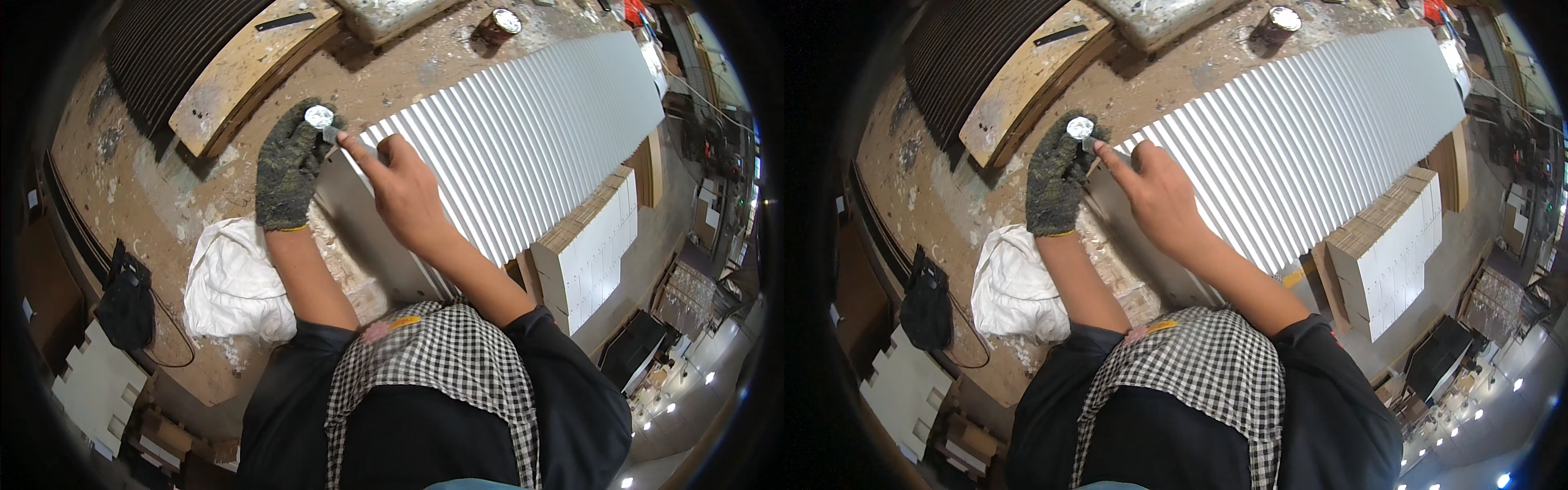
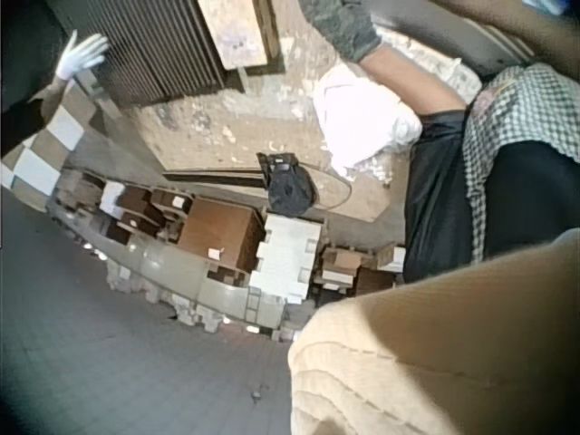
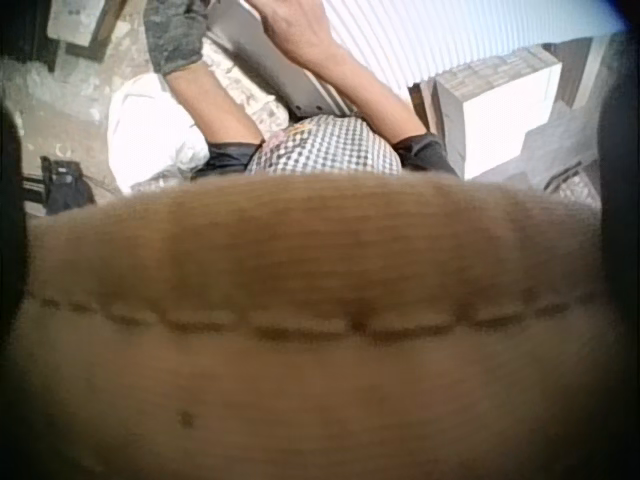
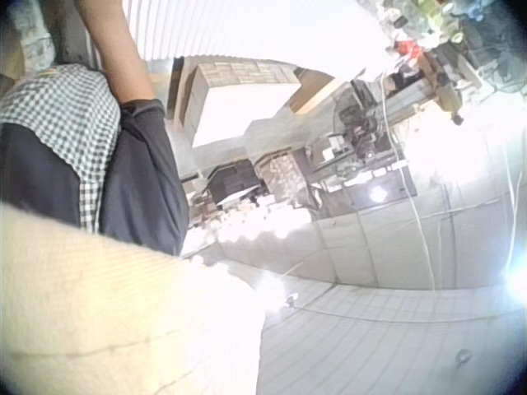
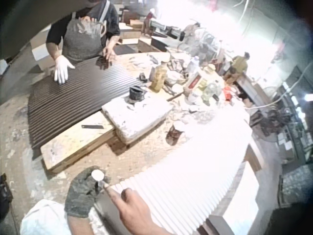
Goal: The person wipes a white corrugated panel with a cloth, then uses a small metal spatula to apply adhesive from a small container onto the panel's surface. They spread the adhesive along the panel's grooves and edges.
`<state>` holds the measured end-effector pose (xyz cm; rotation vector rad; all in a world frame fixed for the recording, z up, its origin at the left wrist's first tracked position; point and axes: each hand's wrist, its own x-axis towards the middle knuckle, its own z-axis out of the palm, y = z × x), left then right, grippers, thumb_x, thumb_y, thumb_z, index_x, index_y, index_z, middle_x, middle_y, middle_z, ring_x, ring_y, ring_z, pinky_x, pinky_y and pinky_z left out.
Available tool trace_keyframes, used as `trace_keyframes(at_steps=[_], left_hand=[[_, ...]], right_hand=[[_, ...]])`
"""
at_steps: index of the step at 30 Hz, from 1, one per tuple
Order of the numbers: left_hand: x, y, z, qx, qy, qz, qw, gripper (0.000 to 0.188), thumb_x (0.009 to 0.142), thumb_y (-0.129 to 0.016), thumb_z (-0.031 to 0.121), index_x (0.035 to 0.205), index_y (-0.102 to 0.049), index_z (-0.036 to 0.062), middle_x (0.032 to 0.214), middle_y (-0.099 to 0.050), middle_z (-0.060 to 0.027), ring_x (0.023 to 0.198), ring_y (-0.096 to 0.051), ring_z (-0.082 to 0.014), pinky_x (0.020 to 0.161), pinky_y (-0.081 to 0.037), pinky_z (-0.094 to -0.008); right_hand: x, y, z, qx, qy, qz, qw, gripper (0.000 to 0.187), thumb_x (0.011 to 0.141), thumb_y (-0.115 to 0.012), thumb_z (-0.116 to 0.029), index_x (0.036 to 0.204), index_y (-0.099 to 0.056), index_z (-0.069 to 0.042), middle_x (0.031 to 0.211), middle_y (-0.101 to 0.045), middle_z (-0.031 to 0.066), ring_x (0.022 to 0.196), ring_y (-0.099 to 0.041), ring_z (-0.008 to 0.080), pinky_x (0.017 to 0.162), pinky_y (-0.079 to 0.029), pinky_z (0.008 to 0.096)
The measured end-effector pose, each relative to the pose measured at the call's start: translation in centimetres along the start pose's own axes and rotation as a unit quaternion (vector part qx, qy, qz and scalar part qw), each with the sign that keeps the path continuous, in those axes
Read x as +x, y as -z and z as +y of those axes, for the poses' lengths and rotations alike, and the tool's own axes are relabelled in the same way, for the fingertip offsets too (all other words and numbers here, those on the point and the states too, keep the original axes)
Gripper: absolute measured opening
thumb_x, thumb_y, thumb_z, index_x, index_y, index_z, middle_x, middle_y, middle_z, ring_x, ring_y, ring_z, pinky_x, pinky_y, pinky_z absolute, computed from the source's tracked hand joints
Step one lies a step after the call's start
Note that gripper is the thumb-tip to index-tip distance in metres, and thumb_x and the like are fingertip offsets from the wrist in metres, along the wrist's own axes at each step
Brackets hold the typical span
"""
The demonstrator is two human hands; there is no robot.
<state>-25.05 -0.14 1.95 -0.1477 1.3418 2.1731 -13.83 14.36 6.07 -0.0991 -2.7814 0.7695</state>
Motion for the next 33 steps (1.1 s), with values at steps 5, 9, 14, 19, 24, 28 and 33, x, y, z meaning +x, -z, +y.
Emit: trace_keyframes(at_steps=[5,9,14,19,24,28,33], left_hand=[[-0.7,-0.9,0.9,0.013,-0.016,0.013,1.0,0.034,0.1,-0.061,0.014,0.13,-0.059,-0.0026,0.118,-0.068,-0.0129,0.108,-0.067,-0.023,0.092,-0.056,-0.0331],[-0.1,0.2,0.0,-0.021,-0.059,-0.022,0.998,0.032,0.1,-0.058,0.009,0.13,-0.058,-0.0038,0.121,-0.067,-0.0155,0.11,-0.066,-0.0273,0.099,-0.056,-0.0402],[0.5,0.4,-0.7,-0.033,-0.07,-0.035,0.996,0.032,0.1,-0.058,0.007,0.129,-0.059,-0.0047,0.122,-0.066,-0.017,0.11,-0.066,-0.0294,0.099,-0.057,-0.0424],[0.2,-0.7,-0.3,-0.043,-0.12,-0.076,0.989,0.03,0.1,-0.056,0.005,0.128,-0.06,-0.004,0.122,-0.066,-0.0179,0.11,-0.066,-0.029,0.099,-0.058,-0.042],[-1.8,-3.8,0.2,-0.036,-0.111,-0.097,0.988,0.03,0.099,-0.059,0.005,0.127,-0.061,-0.0043,0.123,-0.066,-0.0168,0.109,-0.067,-0.0281,0.099,-0.057,-0.0414],[-6.5,-7.5,-0.5,-0.038,-0.069,-0.192,0.978,0.031,0.098,-0.061,0.006,0.128,-0.06,-0.0028,0.119,-0.067,-0.0164,0.11,-0.067,-0.0289,0.102,-0.056,-0.0436],[-13.3,-8.3,-4.1,-0.085,0.031,-0.237,0.967,0.036,0.094,-0.066,0.009,0.129,-0.059,0.0001,0.118,-0.066,-0.0176,0.107,-0.068,-0.0298,0.102,-0.054,-0.0543]], right_hand=[[-1.3,0.9,0.0,0.063,-0.055,-0.009,0.996,0.057,0.085,-0.057,0.004,0.136,-0.061,-0.02,0.087,-0.049,0.0107,0.068,-0.052,0.0251,0.061,-0.047,0.0368],[-2.1,3.0,0.1,0.254,-0.174,-0.046,0.95,0.034,0.1,-0.052,-0.006,0.133,-0.061,-0.009,0.076,-0.052,0.0052,0.066,-0.05,0.015,0.059,-0.044,0.0309],[-5.7,3.8,0.9,0.557,-0.338,-0.076,0.755,0.029,0.107,-0.046,-0.015,0.126,-0.06,0.003,0.077,-0.061,-0.0008,0.073,-0.053,0.0058,0.065,-0.045,0.024],[-8.6,5.5,0.1,0.716,-0.407,-0.098,0.558,0.024,0.104,-0.048,-0.011,0.123,-0.053,0.003,0.093,-0.07,0.0087,0.084,-0.064,0.0117,0.078,-0.05,0.0232],[-11.6,7.7,-0.8,0.698,-0.321,-0.127,0.628,0.02,0.101,-0.05,-0.011,0.117,-0.049,0.001,0.092,-0.068,0.0102,0.085,-0.065,0.0156,0.082,-0.052,0.0297],[-14.1,9.4,-0.9,0.686,-0.295,-0.093,0.659,0.016,0.101,-0.045,-0.011,0.116,-0.046,-0.003,0.082,-0.057,0.0034,0.075,-0.06,0.0129,0.074,-0.053,0.0283],[-19.2,11.9,0.6,0.623,-0.315,-0.046,0.714,0.017,0.1,-0.043,-0.008,0.116,-0.047,-0.005,0.077,-0.05,-0.0008,0.063,-0.05,0.0078,0.055,-0.044,0.0226]])
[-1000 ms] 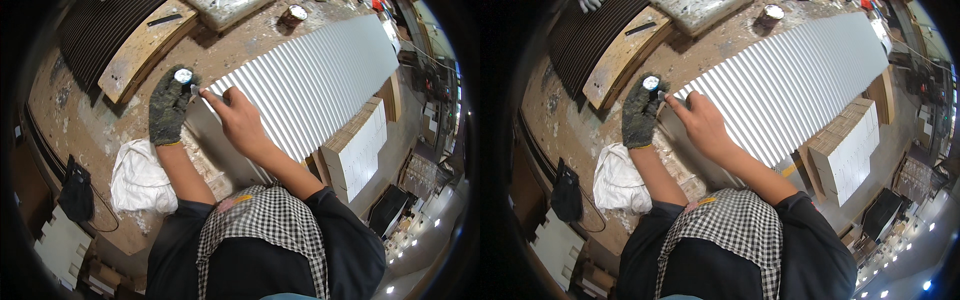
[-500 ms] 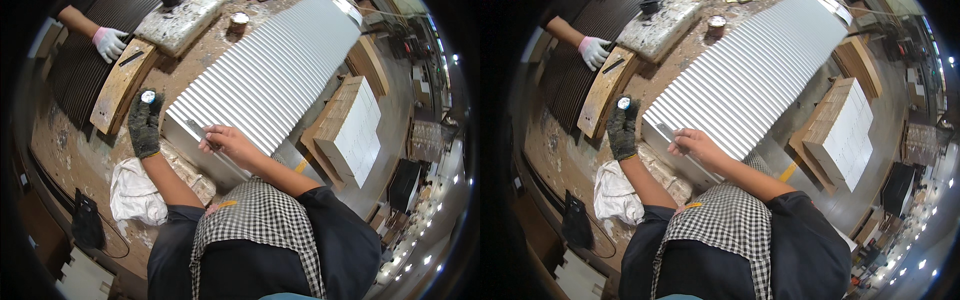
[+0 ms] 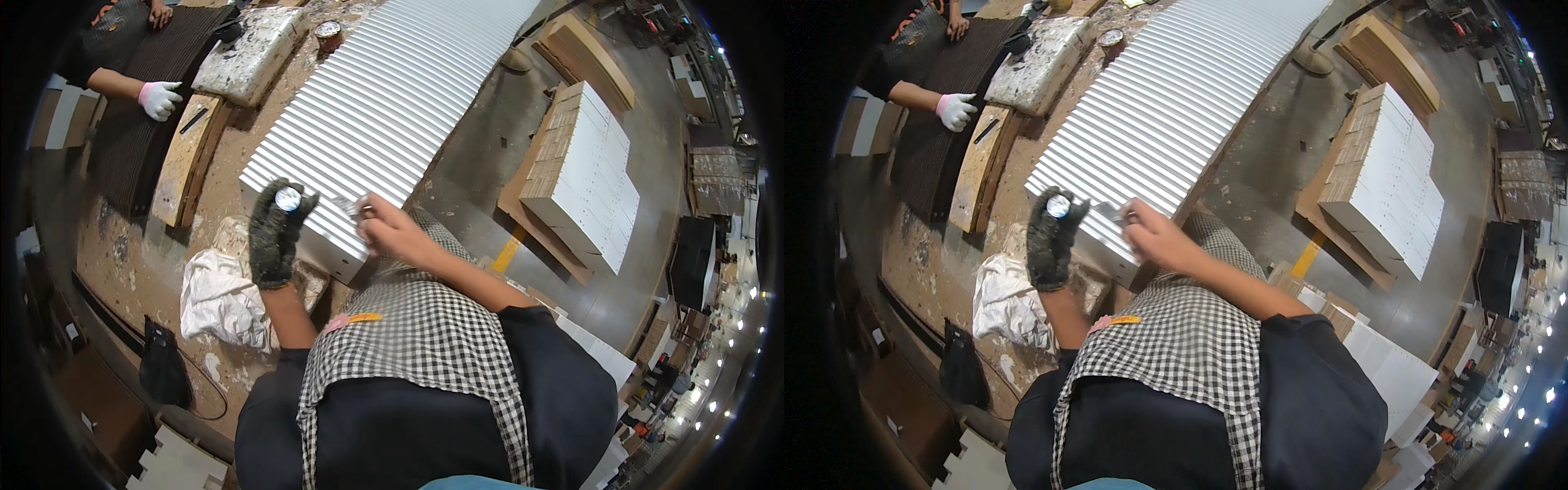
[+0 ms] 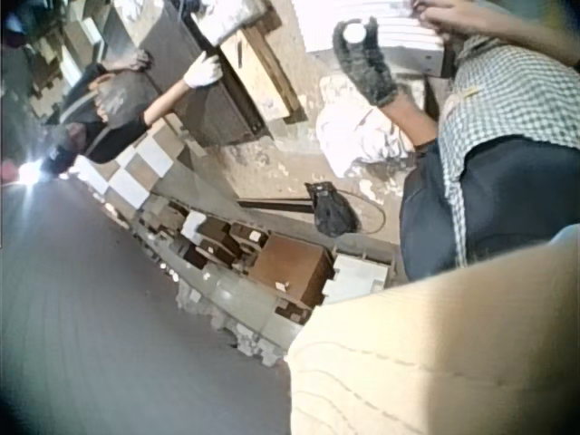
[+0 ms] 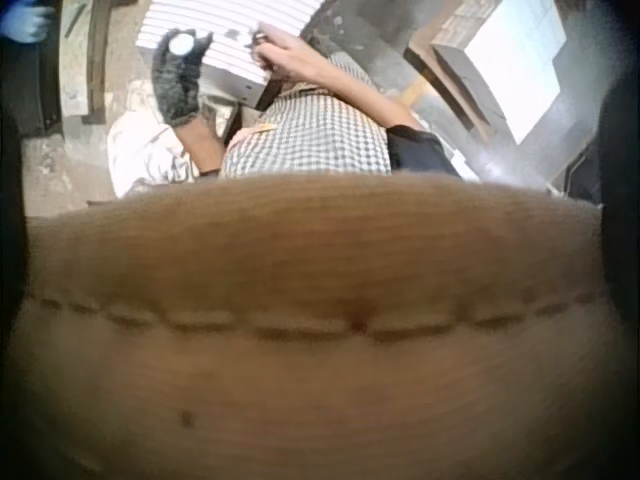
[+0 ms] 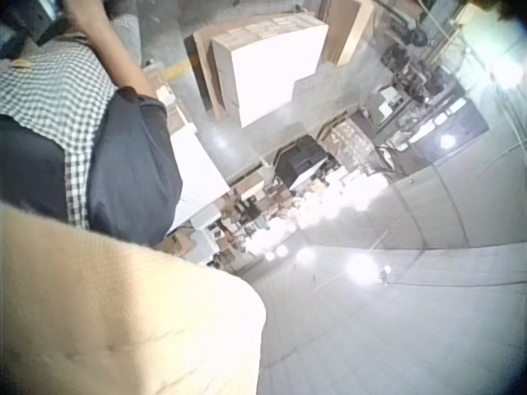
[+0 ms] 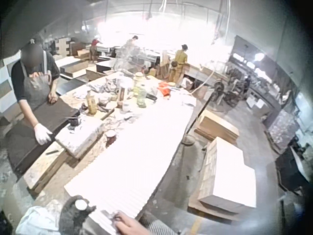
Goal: The person wipes a white corrugated panel with a cloth, then uses a small metal spatula to apply adhesive from a small container onto the panel's surface. They spread the adhesive along the panel's grooves and edges.
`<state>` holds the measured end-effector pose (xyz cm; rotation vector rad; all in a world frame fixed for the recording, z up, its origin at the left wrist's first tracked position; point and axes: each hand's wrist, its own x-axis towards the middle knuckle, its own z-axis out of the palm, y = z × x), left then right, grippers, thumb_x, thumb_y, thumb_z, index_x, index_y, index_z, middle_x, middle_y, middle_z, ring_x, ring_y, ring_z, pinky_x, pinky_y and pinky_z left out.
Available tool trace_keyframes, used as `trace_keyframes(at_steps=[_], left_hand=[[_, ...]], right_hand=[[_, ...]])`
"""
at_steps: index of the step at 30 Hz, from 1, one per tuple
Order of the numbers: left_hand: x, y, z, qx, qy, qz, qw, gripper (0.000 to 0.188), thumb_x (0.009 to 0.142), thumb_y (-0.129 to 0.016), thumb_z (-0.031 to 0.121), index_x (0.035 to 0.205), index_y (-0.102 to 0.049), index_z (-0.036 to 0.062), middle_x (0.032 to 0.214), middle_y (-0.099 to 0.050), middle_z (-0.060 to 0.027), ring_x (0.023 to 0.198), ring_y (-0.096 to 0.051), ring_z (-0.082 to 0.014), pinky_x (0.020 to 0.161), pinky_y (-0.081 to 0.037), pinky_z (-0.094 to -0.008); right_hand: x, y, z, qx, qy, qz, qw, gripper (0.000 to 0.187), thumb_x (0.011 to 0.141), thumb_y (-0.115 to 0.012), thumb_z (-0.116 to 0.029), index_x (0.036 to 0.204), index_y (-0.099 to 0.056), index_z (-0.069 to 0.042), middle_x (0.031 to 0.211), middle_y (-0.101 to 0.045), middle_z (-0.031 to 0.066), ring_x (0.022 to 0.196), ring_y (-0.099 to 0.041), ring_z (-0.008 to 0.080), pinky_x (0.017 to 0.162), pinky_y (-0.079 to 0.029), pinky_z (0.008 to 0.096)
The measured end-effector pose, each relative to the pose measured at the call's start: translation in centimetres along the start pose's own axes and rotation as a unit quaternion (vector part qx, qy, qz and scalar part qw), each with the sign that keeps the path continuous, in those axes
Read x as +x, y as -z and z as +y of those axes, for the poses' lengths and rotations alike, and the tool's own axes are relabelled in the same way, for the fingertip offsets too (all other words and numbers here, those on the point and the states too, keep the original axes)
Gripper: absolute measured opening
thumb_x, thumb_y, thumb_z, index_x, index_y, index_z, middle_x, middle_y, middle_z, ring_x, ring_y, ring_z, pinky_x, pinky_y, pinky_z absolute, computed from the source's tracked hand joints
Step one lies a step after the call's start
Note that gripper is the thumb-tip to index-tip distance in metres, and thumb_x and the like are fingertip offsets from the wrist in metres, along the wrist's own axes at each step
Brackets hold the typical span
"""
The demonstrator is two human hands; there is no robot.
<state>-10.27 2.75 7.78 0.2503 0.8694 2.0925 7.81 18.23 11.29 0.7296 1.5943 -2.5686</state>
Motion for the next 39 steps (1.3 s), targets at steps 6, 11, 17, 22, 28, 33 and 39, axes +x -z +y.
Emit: trace_keyframes(at_steps=[6,11,17,22,28,33,39], left_hand=[[-3.2,0.6,-1.7,0.007,0.029,0.069,0.997,0.042,0.094,-0.067,0.01,0.132,-0.054,-0.0012,0.121,-0.066,-0.0198,0.107,-0.068,-0.0369,0.104,-0.052,-0.0534],[-2.0,-3.5,-2.9,0.035,-0.001,0.037,0.999,0.04,0.093,-0.068,0.013,0.129,-0.055,-0.0008,0.121,-0.064,-0.0204,0.11,-0.067,-0.036,0.101,-0.054,-0.0503],[0.0,-7.2,-2.4,0.054,-0.017,0.053,0.997,0.035,0.092,-0.07,0.005,0.124,-0.061,-0.0015,0.118,-0.067,-0.014,0.106,-0.067,-0.0243,0.097,-0.057,-0.0362],[1.6,-5.6,-2.9,0.118,-0.021,0.047,0.992,0.035,0.09,-0.071,0.006,0.124,-0.063,-0.0004,0.119,-0.068,-0.0119,0.105,-0.066,-0.0181,0.089,-0.056,-0.0279],[3.0,-6.2,-2.5,0.128,-0.033,0.024,0.991,0.033,0.091,-0.07,0.004,0.123,-0.063,-0.0004,0.118,-0.068,-0.0115,0.107,-0.065,-0.0185,0.092,-0.055,-0.0298],[3.1,-6.8,-1.3,0.16,-0.009,0.033,0.987,0.031,0.091,-0.069,0.004,0.122,-0.063,-0.0011,0.117,-0.068,-0.0119,0.109,-0.065,-0.0201,0.096,-0.054,-0.0323],[3.3,-6.4,-1.6,0.106,-0.006,0.045,0.993,0.03,0.091,-0.069,0.001,0.121,-0.063,-0.0021,0.116,-0.068,-0.0122,0.107,-0.066,-0.0199,0.093,-0.056,-0.0317]], right_hand=[[-2.8,4.1,1.1,-0.022,0.018,0.092,0.995,0.029,0.107,-0.047,-0.017,0.131,-0.051,-0.001,0.081,-0.057,0.0007,0.066,-0.053,0.0065,0.061,-0.046,0.02],[-2.4,4.6,-1.8,-0.192,0.131,0.102,0.967,0.036,0.099,-0.051,0.003,0.134,-0.059,0.001,0.1,-0.066,0.0036,0.092,-0.063,0.0108,0.08,-0.052,0.0256],[-1.0,1.9,-7.2,-0.461,0.258,0.14,0.837,0.042,0.087,-0.069,0.005,0.125,-0.071,-0.014,0.092,-0.071,0.0062,0.07,-0.066,0.0127,0.061,-0.053,0.0274],[0.1,1.9,-8.4,-0.521,0.291,0.124,0.793,0.041,0.086,-0.074,-0.002,0.124,-0.072,-0.017,0.087,-0.069,0.0047,0.063,-0.063,0.0134,0.055,-0.052,0.0306],[2.1,2.2,-8.4,-0.538,0.3,0.124,0.778,0.035,0.086,-0.074,-0.005,0.119,-0.074,-0.017,0.081,-0.066,0.0054,0.059,-0.06,0.0148,0.052,-0.049,0.0322],[3.3,2.0,-8.6,-0.542,0.312,0.155,0.765,0.034,0.087,-0.074,-0.004,0.119,-0.074,-0.015,0.079,-0.064,0.0053,0.057,-0.058,0.0153,0.051,-0.048,0.0325],[3.6,1.7,-8.5,-0.553,0.339,0.16,0.744,0.036,0.086,-0.074,-0.004,0.12,-0.073,-0.016,0.08,-0.064,0.0041,0.058,-0.058,0.0148,0.051,-0.048,0.0312]])
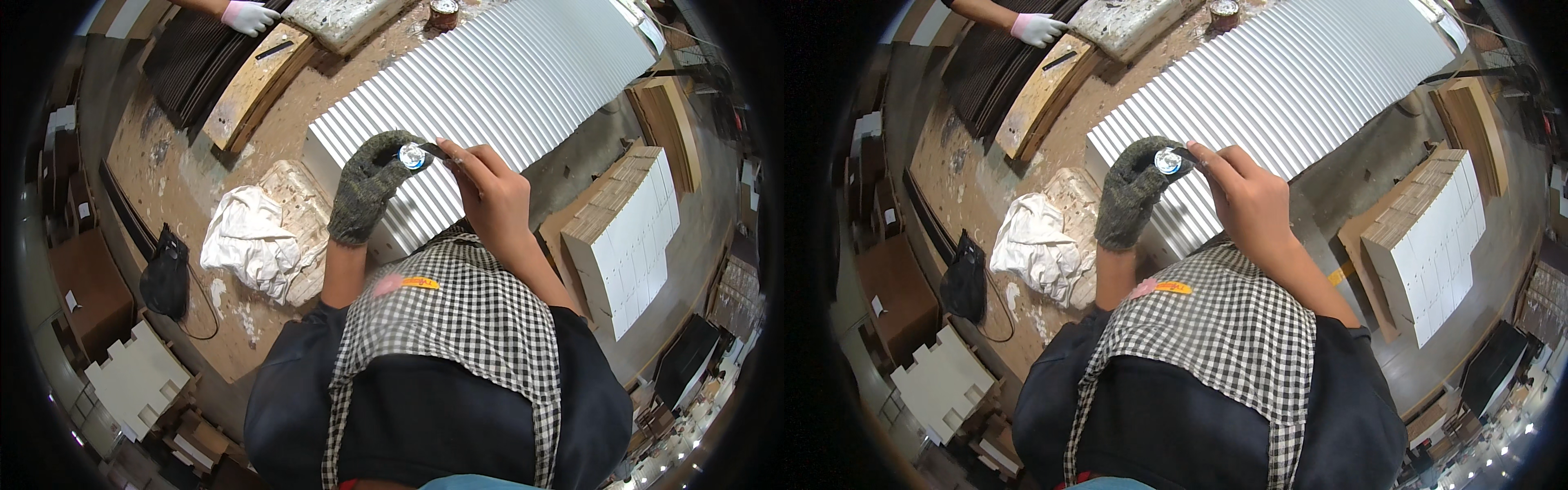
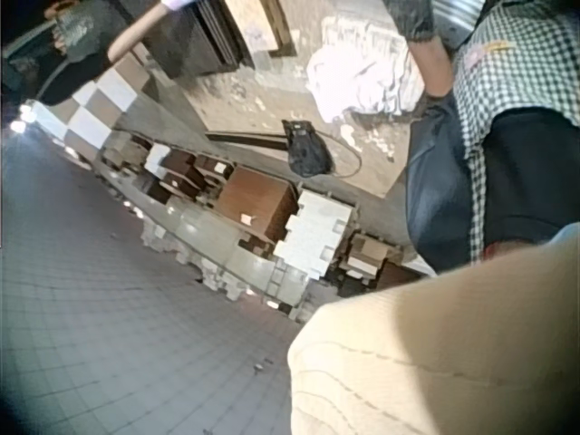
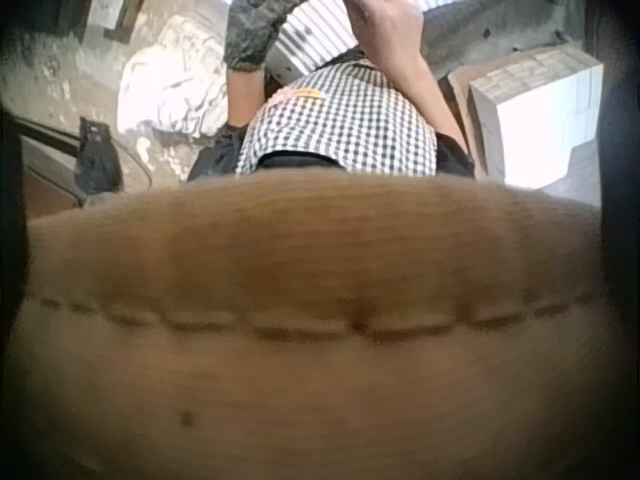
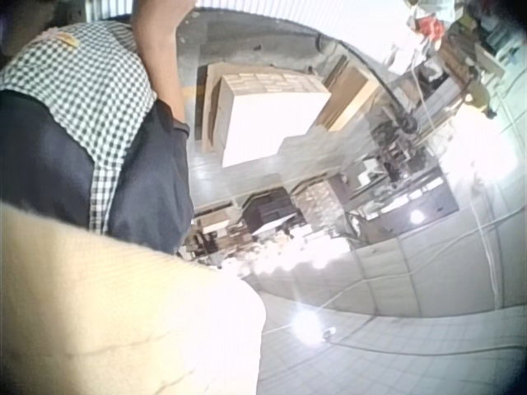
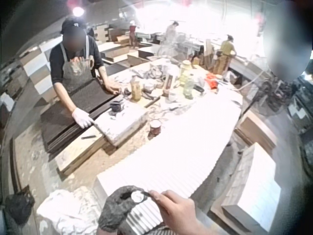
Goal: The person wipes a white corrugated panel with a cloth, then uses a small metal spatula to apply adhesive from a small container onto the panel's surface. They spread the adhesive along the panel's grooves and edges.
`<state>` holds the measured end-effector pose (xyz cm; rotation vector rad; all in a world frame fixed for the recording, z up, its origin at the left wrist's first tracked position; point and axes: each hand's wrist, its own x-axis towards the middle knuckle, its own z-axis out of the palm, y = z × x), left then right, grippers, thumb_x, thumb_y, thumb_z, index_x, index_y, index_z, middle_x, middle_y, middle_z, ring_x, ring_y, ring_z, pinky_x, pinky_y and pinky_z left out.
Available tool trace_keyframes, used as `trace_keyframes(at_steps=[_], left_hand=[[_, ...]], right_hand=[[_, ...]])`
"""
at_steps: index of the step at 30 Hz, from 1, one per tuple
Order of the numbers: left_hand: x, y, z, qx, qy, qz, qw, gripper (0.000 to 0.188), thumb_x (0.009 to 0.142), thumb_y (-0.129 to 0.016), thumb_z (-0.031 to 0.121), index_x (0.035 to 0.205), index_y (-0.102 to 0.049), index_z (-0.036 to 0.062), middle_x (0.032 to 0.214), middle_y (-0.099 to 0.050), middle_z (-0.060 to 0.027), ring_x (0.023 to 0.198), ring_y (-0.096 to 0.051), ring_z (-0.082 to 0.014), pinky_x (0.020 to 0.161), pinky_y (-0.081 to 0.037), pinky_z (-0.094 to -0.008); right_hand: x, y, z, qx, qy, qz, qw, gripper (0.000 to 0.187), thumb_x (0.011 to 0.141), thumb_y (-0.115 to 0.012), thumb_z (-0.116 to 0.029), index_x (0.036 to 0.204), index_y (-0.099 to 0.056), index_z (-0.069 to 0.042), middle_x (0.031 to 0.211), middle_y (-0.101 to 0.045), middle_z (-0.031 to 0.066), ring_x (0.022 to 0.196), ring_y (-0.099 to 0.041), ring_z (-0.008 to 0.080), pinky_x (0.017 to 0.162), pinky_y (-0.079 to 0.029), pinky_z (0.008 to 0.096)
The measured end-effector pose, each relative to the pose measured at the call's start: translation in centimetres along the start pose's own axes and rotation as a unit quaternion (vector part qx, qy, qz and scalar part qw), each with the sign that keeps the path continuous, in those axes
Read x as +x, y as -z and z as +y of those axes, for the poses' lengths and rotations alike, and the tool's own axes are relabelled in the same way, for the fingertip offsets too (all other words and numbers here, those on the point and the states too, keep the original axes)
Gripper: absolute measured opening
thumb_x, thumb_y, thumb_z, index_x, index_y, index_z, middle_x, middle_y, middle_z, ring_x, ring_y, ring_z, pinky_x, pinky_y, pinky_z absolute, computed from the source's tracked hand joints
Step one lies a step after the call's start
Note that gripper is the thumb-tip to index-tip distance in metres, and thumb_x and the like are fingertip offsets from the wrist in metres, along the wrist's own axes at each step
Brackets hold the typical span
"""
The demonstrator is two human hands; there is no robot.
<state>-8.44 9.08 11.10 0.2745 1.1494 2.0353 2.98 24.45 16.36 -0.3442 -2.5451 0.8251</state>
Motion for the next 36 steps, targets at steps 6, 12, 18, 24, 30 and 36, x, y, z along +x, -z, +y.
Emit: trace_keyframes(at_steps=[6,12,18,24,30,36], left_hand=[[-0.2,0.3,-0.7,0.003,-0.001,0.018,1.0,0.029,0.092,-0.068,0.002,0.121,-0.064,-0.001,0.115,-0.068,-0.0112,0.106,-0.066,-0.0188,0.092,-0.056,-0.0303],[-0.5,-0.3,-0.5,0.042,-0.003,0.025,0.999,0.029,0.092,-0.068,0.002,0.121,-0.063,-0.0007,0.115,-0.068,-0.0102,0.105,-0.066,-0.0182,0.093,-0.056,-0.0301],[-0.7,-0.3,-0.1,0.047,0.011,0.021,0.999,0.03,0.092,-0.068,0.002,0.122,-0.063,-0.001,0.115,-0.068,-0.0106,0.106,-0.066,-0.0181,0.093,-0.055,-0.0305],[-0.9,0.0,-0.5,0.014,0.003,0.021,1.0,0.03,0.092,-0.068,0.001,0.122,-0.063,-0.001,0.116,-0.068,-0.0112,0.106,-0.065,-0.0185,0.093,-0.056,-0.0312],[-0.7,0.9,-0.8,0.019,-0.002,0.015,1.0,0.033,0.091,-0.068,0.0,0.123,-0.062,-0.0016,0.118,-0.067,-0.0122,0.109,-0.064,-0.0202,0.094,-0.056,-0.0324],[1.2,3.5,-0.4,-0.057,-0.02,0.025,0.998,0.038,0.088,-0.074,0.006,0.123,-0.062,-0.0006,0.118,-0.067,-0.0155,0.108,-0.068,-0.028,0.097,-0.059,-0.0421]], right_hand=[[-0.1,0.3,-0.4,-0.035,0.021,-0.046,0.998,0.037,0.086,-0.073,-0.005,0.122,-0.072,-0.017,0.082,-0.065,0.0027,0.057,-0.058,0.0144,0.051,-0.048,0.0308],[-0.5,0.0,-0.5,-0.085,0.041,-0.027,0.995,0.038,0.086,-0.073,-0.005,0.122,-0.072,-0.018,0.081,-0.064,0.0019,0.057,-0.059,0.0149,0.051,-0.048,0.0301],[-0.4,0.0,-0.3,-0.068,0.055,-0.024,0.996,0.032,0.084,-0.072,-0.01,0.115,-0.074,-0.016,0.074,-0.057,0.0018,0.053,-0.057,0.017,0.048,-0.046,0.0317],[-0.1,0.4,-0.3,0.101,-0.055,-0.072,0.991,0.03,0.087,-0.072,-0.007,0.116,-0.074,-0.014,0.076,-0.061,0.0047,0.054,-0.057,0.0172,0.05,-0.046,0.032],[0.3,0.6,0.3,0.207,-0.143,-0.12,0.96,0.026,0.091,-0.071,-0.009,0.117,-0.074,-0.01,0.076,-0.062,0.0048,0.061,-0.056,0.0084,0.057,-0.045,0.0259],[-0.9,-0.5,4.7,0.434,-0.32,-0.141,0.83,0.027,0.099,-0.063,-0.014,0.12,-0.069,0.002,0.082,-0.069,0.003,0.06,-0.053,0.0042,0.055,-0.043,0.0183]])
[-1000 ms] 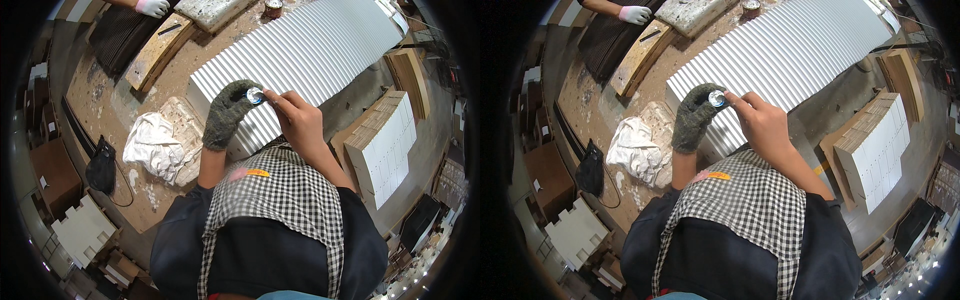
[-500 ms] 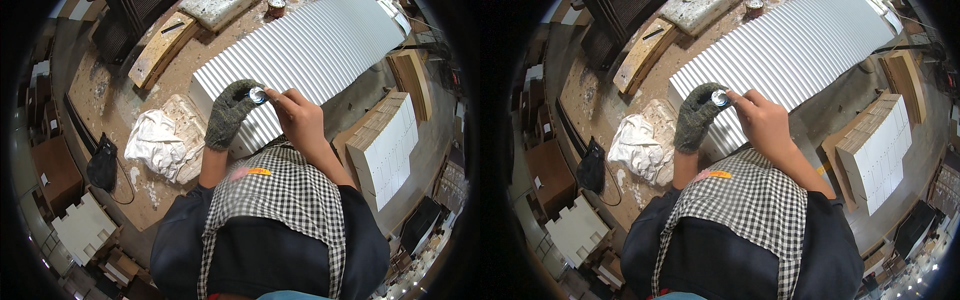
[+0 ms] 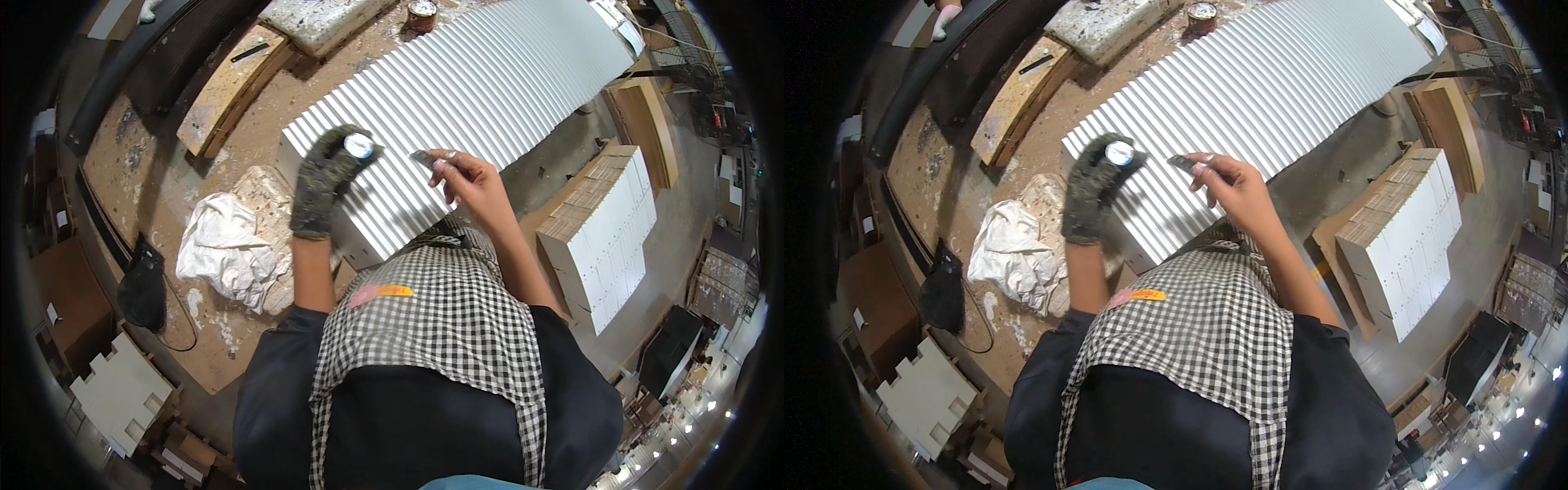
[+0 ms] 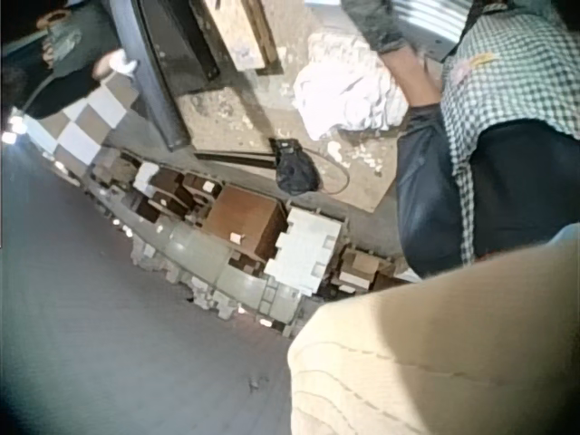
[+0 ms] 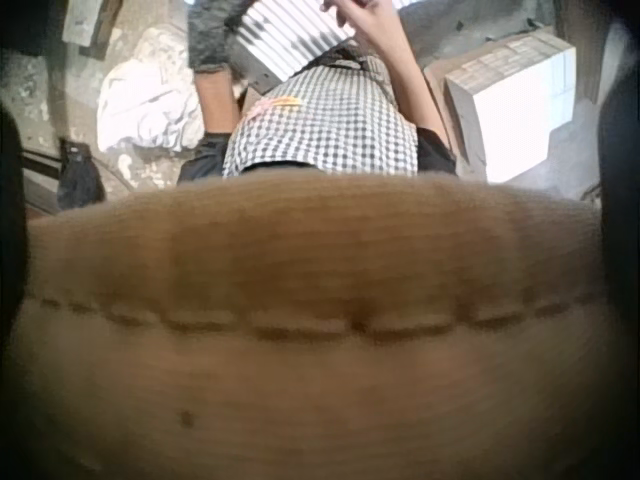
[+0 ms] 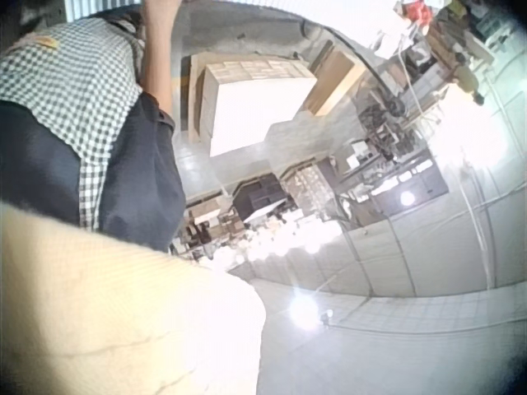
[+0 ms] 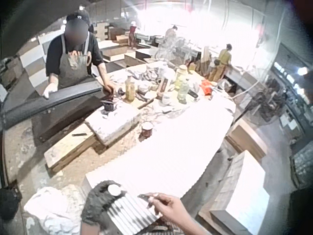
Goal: The person wipes a white corrugated panel with a cloth, then uses a small metal spatula to apply adhesive from a small container onto the panel's surface. They spread the adhesive along the panel's grooves and edges.
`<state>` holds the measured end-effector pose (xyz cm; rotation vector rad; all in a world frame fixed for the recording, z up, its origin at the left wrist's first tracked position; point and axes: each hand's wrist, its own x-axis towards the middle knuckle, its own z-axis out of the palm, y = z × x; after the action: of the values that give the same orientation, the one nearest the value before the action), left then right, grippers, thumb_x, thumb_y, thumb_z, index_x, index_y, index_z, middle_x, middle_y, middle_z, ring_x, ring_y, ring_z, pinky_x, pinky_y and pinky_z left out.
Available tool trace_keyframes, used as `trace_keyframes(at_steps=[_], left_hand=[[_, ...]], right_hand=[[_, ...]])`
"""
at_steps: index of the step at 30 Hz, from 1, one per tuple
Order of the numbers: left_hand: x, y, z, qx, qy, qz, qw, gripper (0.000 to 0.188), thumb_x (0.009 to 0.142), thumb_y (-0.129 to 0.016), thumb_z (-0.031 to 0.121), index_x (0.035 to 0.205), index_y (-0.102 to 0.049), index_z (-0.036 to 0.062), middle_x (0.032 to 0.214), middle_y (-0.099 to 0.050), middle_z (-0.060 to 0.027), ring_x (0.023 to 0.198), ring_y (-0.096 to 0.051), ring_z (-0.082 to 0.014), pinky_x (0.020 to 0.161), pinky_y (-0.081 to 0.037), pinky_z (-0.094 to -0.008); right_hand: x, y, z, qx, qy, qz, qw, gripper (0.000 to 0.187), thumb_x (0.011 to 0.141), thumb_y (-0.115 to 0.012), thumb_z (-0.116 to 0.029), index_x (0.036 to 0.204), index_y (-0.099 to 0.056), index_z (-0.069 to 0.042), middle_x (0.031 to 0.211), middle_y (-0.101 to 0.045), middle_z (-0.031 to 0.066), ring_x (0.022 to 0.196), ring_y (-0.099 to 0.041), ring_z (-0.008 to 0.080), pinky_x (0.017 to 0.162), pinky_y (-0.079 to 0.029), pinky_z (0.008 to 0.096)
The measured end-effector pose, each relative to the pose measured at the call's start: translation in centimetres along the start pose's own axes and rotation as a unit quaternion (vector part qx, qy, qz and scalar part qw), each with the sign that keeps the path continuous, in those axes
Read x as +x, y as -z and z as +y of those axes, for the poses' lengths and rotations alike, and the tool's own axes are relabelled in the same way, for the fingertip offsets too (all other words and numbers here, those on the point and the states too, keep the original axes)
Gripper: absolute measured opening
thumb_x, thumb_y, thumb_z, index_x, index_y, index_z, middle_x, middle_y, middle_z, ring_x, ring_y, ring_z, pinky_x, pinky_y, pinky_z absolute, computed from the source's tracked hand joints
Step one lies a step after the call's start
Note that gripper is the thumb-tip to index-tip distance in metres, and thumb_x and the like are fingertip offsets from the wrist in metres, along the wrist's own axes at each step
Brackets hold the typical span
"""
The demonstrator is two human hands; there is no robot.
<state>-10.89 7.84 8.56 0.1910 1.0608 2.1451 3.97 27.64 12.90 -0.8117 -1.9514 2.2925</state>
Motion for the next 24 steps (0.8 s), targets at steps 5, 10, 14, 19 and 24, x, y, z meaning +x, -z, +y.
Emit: trace_keyframes(at_steps=[5,10,14,19,24], left_hand=[[3.6,4.5,0.9,-0.026,-0.03,0.01,0.999,0.033,0.094,-0.064,0.002,0.127,-0.06,-0.0011,0.123,-0.066,-0.0196,0.111,-0.068,-0.034,0.102,-0.056,-0.0493],[4.5,6.3,-1.0,-0.104,-0.042,0.001,0.994,0.03,0.095,-0.064,0.003,0.124,-0.062,-0.0017,0.118,-0.068,-0.019,0.107,-0.069,-0.0329,0.1,-0.057,-0.0488],[4.5,6.8,-2.0,-0.125,-0.031,-0.005,0.992,0.031,0.094,-0.065,0.004,0.125,-0.062,0.0006,0.118,-0.068,-0.0191,0.107,-0.069,-0.0325,0.101,-0.056,-0.0503],[5.0,6.1,-1.0,-0.092,-0.028,-0.003,0.995,0.03,0.095,-0.063,0.003,0.125,-0.062,-0.0013,0.119,-0.067,-0.0197,0.107,-0.069,-0.0323,0.101,-0.056,-0.0516],[4.9,6.0,-1.0,-0.104,-0.017,0.001,0.994,0.03,0.095,-0.062,0.003,0.125,-0.061,-0.0026,0.119,-0.067,-0.0208,0.107,-0.069,-0.0332,0.101,-0.056,-0.0508]], right_hand=[[3.4,6.6,3.6,-0.101,0.034,0.157,0.982,0.027,0.099,-0.064,-0.018,0.117,-0.072,0.001,0.088,-0.071,0.0032,0.074,-0.057,0.0052,0.064,-0.047,0.0219],[5.5,8.3,4.2,-0.26,0.131,0.211,0.933,0.026,0.09,-0.073,-0.011,0.117,-0.075,-0.009,0.088,-0.068,0.0023,0.071,-0.055,0.0094,0.068,-0.048,0.0235],[6.1,7.5,4.1,-0.42,0.171,0.217,0.865,0.033,0.082,-0.077,-0.008,0.114,-0.077,-0.017,0.084,-0.06,0.0049,0.077,-0.057,0.018,0.071,-0.049,0.0319],[6.4,7.4,4.1,-0.515,0.18,0.218,0.809,0.034,0.081,-0.077,-0.009,0.112,-0.078,-0.022,0.083,-0.059,0.0053,0.078,-0.058,0.0214,0.073,-0.051,0.0365],[6.6,7.3,3.6,-0.553,0.181,0.2,0.788,0.032,0.084,-0.075,-0.007,0.112,-0.078,-0.021,0.082,-0.061,0.0056,0.072,-0.059,0.0202,0.069,-0.051,0.0347]])
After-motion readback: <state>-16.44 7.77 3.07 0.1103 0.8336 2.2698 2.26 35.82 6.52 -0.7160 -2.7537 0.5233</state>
